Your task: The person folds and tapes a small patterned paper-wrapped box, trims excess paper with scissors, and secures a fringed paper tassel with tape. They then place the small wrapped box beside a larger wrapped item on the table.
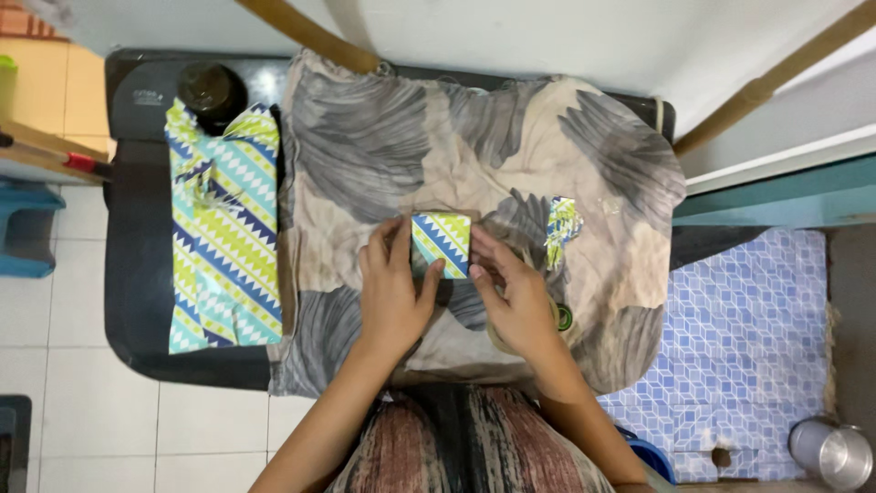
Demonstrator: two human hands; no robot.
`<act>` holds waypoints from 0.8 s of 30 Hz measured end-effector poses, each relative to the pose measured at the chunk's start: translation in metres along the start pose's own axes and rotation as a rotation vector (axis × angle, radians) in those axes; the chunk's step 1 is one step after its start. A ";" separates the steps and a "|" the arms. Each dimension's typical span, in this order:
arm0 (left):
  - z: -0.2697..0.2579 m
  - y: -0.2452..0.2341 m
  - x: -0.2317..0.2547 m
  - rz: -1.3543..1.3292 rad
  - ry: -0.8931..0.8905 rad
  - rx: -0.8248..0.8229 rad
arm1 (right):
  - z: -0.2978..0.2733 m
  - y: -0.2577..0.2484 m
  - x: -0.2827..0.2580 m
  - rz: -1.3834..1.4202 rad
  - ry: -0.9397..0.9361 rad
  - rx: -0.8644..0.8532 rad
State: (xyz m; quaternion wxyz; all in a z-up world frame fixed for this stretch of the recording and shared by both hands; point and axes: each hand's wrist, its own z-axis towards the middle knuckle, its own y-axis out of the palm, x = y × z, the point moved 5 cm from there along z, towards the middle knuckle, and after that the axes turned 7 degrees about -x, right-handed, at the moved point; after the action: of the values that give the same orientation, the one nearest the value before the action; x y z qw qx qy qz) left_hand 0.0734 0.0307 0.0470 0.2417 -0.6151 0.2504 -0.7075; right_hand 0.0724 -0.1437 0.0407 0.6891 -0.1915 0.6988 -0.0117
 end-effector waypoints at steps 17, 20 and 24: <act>0.081 0.093 0.077 -0.187 0.326 -0.357 | 0.024 -0.117 0.035 -0.166 0.111 0.459; 0.092 0.110 0.075 -0.167 0.309 -0.373 | 0.026 -0.117 0.033 -0.285 0.095 0.449; 0.096 0.110 0.075 -0.190 0.290 -0.364 | 0.027 -0.116 0.029 -0.406 -0.045 0.455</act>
State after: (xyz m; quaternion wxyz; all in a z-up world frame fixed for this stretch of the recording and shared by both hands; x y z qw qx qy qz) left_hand 0.1630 -0.1068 0.0423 0.0207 -0.5612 0.3469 -0.7512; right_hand 0.1280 -0.2528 0.0444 0.7132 -0.1681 0.6102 -0.3013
